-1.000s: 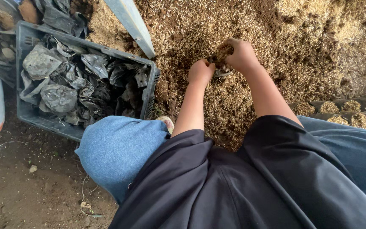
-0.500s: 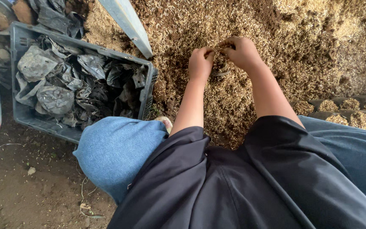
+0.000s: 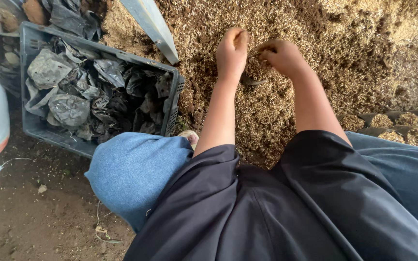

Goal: The person scoops a dry, granular material from a large pile and fills small black pouches. They repeatedly grab handfuls of the material, stuff it into the pouches, and place the filled pouches into a nearby crate.

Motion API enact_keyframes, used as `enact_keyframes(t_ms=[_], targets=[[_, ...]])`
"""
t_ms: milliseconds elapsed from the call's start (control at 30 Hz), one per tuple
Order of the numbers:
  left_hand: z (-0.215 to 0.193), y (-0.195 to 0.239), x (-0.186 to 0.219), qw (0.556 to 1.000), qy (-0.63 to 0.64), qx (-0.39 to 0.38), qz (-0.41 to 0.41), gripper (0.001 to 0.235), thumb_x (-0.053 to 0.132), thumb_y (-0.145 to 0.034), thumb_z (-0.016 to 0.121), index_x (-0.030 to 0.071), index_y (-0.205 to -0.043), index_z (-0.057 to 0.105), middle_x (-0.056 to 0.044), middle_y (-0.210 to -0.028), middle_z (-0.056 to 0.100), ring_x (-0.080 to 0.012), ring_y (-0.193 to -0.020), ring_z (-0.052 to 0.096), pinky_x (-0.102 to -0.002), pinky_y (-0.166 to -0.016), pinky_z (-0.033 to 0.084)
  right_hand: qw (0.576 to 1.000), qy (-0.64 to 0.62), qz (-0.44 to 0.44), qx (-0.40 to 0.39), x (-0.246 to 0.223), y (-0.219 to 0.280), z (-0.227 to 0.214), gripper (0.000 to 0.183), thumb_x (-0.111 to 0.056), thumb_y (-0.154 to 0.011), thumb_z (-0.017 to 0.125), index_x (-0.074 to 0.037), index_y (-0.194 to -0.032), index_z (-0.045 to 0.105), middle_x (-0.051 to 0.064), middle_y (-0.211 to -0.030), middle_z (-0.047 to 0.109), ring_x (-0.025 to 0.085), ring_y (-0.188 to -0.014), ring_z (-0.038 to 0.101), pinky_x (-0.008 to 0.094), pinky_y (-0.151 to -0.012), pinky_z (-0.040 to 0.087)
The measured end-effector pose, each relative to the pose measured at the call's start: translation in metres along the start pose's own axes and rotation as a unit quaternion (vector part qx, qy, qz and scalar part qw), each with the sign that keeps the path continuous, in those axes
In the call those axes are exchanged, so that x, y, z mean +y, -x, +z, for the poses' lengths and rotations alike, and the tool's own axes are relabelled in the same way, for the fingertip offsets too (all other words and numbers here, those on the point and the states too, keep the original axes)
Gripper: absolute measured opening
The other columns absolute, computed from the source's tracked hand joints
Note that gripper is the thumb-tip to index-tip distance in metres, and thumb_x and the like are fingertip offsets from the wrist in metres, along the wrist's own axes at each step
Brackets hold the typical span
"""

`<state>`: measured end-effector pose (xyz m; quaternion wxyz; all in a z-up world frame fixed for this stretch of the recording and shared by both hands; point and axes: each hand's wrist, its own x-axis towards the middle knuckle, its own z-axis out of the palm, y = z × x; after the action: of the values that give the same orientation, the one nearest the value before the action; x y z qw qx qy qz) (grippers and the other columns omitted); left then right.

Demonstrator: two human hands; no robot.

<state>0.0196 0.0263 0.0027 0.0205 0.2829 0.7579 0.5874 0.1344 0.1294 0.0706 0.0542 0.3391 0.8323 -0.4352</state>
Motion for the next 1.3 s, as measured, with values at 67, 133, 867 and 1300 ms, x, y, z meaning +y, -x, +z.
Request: enact_keyframes(t_ms=[67,133,867,1300], targets=[[-0.012,-0.003,0.0,0.996,-0.044,0.078,0.03,0.019,0.02,-0.099,0.058,0.003,-0.102,0.065,-0.006,-0.092,0.07,-0.0128,-0.081,0.065,-0.022,-0.07,0.056,0.996,0.041,0.06,0.048,0.014,-0.003,-0.013,0.026,-0.018,-0.098,0.06,-0.014,-0.122,0.069,0.006,-0.11,0.072,0.013,-0.079,0.064,0.028,-0.071,0.057],[-0.03,0.001,-0.006,0.982,-0.07,0.053,-0.165,0.021,0.019,-0.103,0.051,0.003,-0.108,0.063,-0.009,-0.096,0.07,-0.0198,-0.081,0.067,-0.029,-0.071,0.058,0.985,0.09,0.116,0.088,0.037,-0.003,-0.029,0.025,-0.016,-0.098,0.062,-0.014,-0.121,0.069,0.004,-0.113,0.071,0.012,-0.079,0.061,0.028,-0.071,0.055],[-0.023,0.054,0.002,0.889,-0.154,-0.303,-0.307,0.037,0.044,-0.099,0.052,0.011,-0.088,0.065,0.001,-0.07,0.061,-0.0107,-0.056,0.053,-0.027,-0.051,0.041,0.97,0.216,-0.102,0.04,-0.004,0.027,0.013,0.038,0.003,-0.099,0.05,-0.017,-0.115,0.077,0.005,-0.117,0.072,0.014,-0.084,0.063,0.03,-0.066,0.057],[0.048,0.119,-0.001,0.974,-0.153,-0.129,-0.105,0.02,0.024,-0.097,0.05,0.007,-0.101,0.061,-0.014,-0.099,0.067,-0.0338,-0.08,0.068,-0.047,-0.068,0.057,0.914,0.362,-0.171,0.066,0.097,0.018,0.053,0.031,-0.013,-0.091,0.058,-0.007,-0.119,0.07,0.021,-0.14,0.051,0.038,-0.125,0.048,0.047,-0.107,0.041]])
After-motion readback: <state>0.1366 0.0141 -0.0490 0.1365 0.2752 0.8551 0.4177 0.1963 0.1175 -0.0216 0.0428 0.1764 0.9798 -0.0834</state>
